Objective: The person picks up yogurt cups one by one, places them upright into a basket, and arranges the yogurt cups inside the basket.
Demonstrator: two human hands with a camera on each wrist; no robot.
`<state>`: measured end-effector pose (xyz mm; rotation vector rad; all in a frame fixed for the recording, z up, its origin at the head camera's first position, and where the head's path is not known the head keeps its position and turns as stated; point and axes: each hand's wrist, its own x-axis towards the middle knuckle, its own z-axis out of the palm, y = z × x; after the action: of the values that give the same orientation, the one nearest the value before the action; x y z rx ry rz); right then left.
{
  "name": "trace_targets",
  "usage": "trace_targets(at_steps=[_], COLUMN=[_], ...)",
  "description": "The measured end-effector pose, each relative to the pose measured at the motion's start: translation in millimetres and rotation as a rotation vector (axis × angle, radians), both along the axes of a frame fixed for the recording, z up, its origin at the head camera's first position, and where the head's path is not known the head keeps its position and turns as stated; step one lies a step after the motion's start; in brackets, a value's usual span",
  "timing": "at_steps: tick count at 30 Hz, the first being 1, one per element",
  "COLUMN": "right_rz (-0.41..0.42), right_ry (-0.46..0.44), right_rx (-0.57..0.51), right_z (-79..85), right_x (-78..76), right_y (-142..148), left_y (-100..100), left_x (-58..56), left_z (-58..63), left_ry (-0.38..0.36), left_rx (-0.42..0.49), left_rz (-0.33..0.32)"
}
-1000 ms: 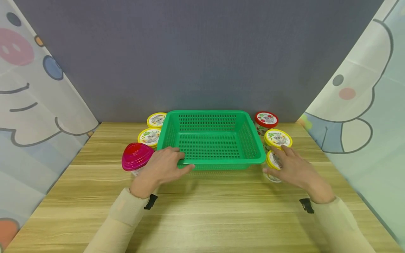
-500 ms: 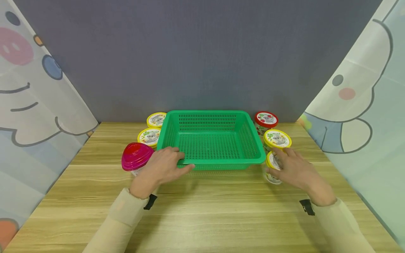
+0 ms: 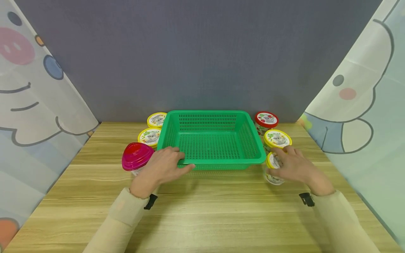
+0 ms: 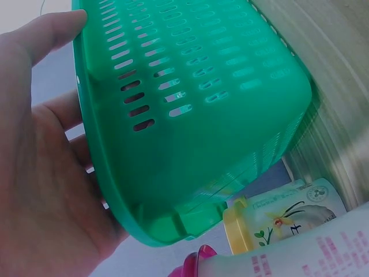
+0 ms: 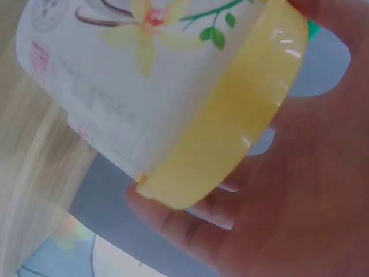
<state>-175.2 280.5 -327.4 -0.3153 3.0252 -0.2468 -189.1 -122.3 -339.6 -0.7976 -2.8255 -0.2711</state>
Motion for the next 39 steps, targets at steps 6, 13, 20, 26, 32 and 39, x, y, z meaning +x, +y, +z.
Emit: trace_targets(at_steps=[6, 13, 20, 26, 32, 39], right_rz=[-0.012, -0.025, -0.022, -0.004, 0.015, 0.028], right_ry=[-0.040, 0.006, 0.049, 0.069, 0.088, 0.106], right_rx=[0.004, 0.015, 0.015, 0.020, 0.014, 0.038], right_z=[-0.1, -5.9, -11.2, -13.0, -9.1, 1.7], right_x=[-4.4, -5.1, -3.6, -2.0, -1.2, -3.0], right_y=[-1.5, 1.0, 2.7, 4.1, 3.9, 1.4], left_y=[0.8, 2.3, 3.2, 3.3, 2.3, 2.1], left_x=[0.4, 1.7, 3.3, 3.6, 3.7, 3.7], left_z=[0.2, 1.6, 2.5, 1.6, 2.4, 1.8], left_ry=[-0.003, 0.015, 0.029, 0.021, 0.004, 0.001], left_rx=[-0.012, -0.029, -0.029, -0.031, -0.034, -0.035], left_rz=[0.002, 0.006, 0.002, 0.006, 0.014, 0.015])
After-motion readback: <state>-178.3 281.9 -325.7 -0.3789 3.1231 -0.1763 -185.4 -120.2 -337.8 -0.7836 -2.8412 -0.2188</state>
